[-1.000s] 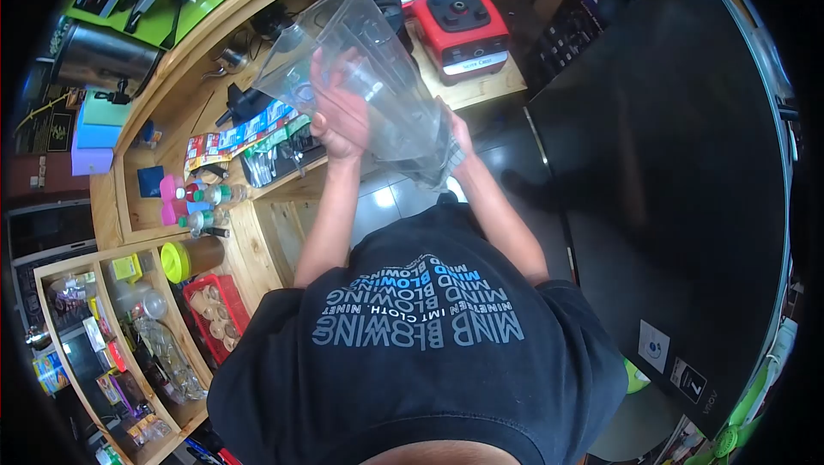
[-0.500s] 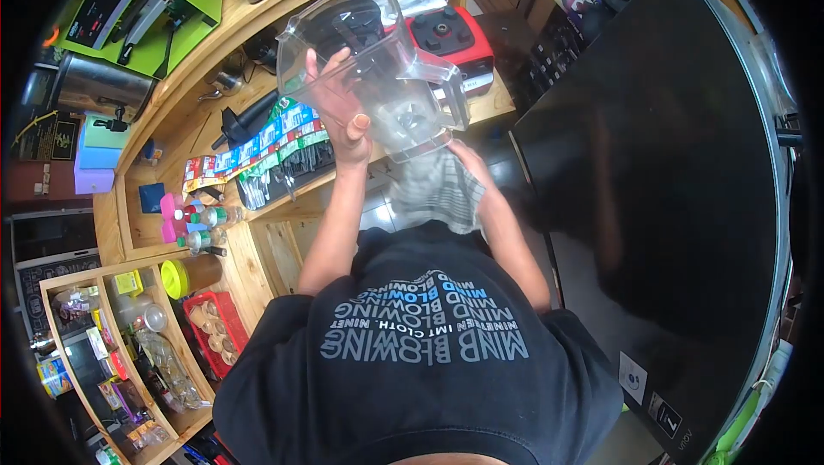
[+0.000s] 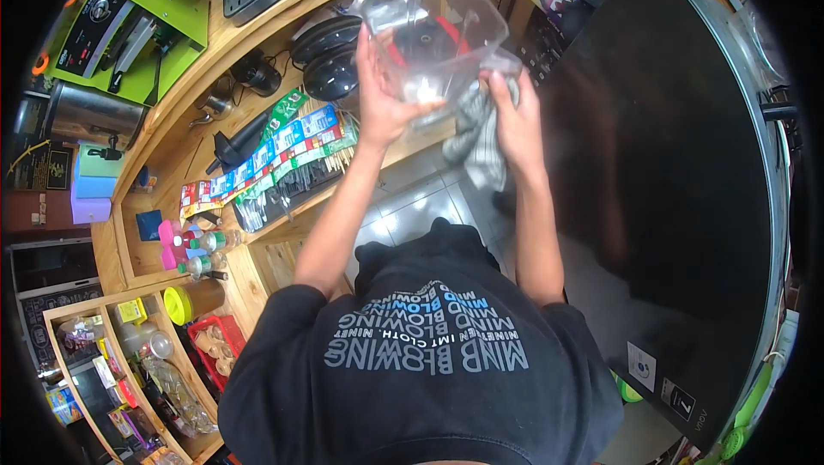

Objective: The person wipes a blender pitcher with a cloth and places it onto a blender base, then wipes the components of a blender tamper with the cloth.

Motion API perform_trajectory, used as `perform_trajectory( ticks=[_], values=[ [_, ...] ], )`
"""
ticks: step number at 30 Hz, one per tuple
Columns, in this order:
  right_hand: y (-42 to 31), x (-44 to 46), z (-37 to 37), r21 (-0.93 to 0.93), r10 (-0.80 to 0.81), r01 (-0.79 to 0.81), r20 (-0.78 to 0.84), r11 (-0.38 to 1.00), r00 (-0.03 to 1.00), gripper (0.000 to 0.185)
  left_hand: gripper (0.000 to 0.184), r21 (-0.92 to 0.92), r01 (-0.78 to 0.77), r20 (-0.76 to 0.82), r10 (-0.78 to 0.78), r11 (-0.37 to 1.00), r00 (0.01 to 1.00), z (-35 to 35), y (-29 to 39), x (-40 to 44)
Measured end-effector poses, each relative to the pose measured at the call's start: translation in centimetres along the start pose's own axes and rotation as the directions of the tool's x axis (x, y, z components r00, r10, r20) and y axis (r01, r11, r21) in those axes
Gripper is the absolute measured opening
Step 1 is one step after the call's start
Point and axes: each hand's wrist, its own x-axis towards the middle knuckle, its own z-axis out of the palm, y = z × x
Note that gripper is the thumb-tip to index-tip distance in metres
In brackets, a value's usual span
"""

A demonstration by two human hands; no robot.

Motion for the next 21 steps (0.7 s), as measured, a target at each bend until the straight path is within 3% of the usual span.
perform_trajectory(
  ticks=[5, 7, 10, 18, 21],
  values=[
    [0.5, 5.8, 0.0, -0.063, -0.081, 0.081, -0.001, 0.995, 0.997, 0.037, 0.136, -0.117, 0.055, 0.111, -0.042, 0.992, 0.993, -0.3, -1.2, 4.5],
    [0.8, 7.5, 0.6, -0.034, -0.078, 0.078, -0.012, 0.996, 0.997, 0.038, 0.136, -0.096, 0.045, 0.128, -0.032, 0.994, 0.991, -0.9, -3.0, 6.3],
    [2.7, 10.5, 1.2, -0.01, -0.081, 0.081, -0.035, 0.997, 0.996, 0.039, 0.137, 0.109, 0.013, 0.145, -0.029, 0.994, 0.989, -1.1, -3.9, 8.7],
    [6.5, 15.1, 1.4, -0.063, -0.052, 0.048, -0.067, 0.997, 0.996, 0.045, 0.139, 0.289, 0.021, 0.196, -0.081, 0.957, 0.977, -1.3, -8.2, 11.3],
    [6.6, 15.5, 1.6, -0.118, -0.046, 0.035, -0.097, 0.992, 0.994, 0.045, 0.139, 0.196, 0.058, 0.205, -0.099, 0.979, 0.974, -1.2, -8.8, 11.6]
  ],
)
